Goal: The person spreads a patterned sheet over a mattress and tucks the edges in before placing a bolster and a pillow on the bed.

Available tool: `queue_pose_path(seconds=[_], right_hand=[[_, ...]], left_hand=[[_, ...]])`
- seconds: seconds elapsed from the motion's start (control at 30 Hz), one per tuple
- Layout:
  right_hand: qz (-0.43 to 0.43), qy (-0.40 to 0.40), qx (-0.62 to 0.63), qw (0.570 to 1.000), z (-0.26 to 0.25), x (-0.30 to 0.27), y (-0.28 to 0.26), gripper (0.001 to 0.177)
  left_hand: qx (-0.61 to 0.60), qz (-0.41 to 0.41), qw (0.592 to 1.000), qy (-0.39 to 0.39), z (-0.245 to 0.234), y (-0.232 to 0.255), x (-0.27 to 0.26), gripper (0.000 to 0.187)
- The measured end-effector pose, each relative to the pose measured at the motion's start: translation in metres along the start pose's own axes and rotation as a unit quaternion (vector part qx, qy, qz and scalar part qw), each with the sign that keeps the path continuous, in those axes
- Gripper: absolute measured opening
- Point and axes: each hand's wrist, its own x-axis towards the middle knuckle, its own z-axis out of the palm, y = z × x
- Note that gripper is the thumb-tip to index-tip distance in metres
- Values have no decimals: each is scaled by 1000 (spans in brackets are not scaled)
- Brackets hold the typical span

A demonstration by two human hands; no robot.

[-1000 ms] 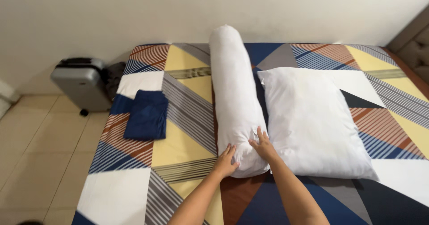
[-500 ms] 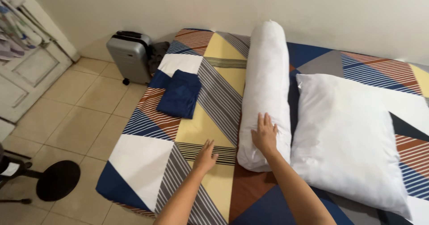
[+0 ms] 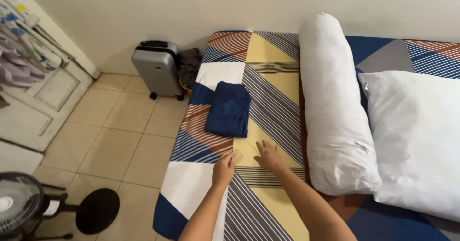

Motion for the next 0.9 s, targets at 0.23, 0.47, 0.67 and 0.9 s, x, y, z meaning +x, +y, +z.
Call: queue_pose_path(seconds=[0.23, 0.47, 0.67, 0.9], right_hand=[[-17, -35, 28, 999, 32, 45, -14, 71], [-27, -27, 27, 999, 11, 98, -34, 73], [-25, -40, 21, 999, 19, 135, -36, 74], [-32, 129, 20, 991, 67, 169, -9, 32]], left_hand=[[23, 47, 998, 17, -4, -49, 55, 18], [55, 30, 997, -33, 17, -83, 113, 21], [187, 45, 978, -83, 29, -94, 157, 47], [302, 5, 942, -147, 25, -70, 177, 41]])
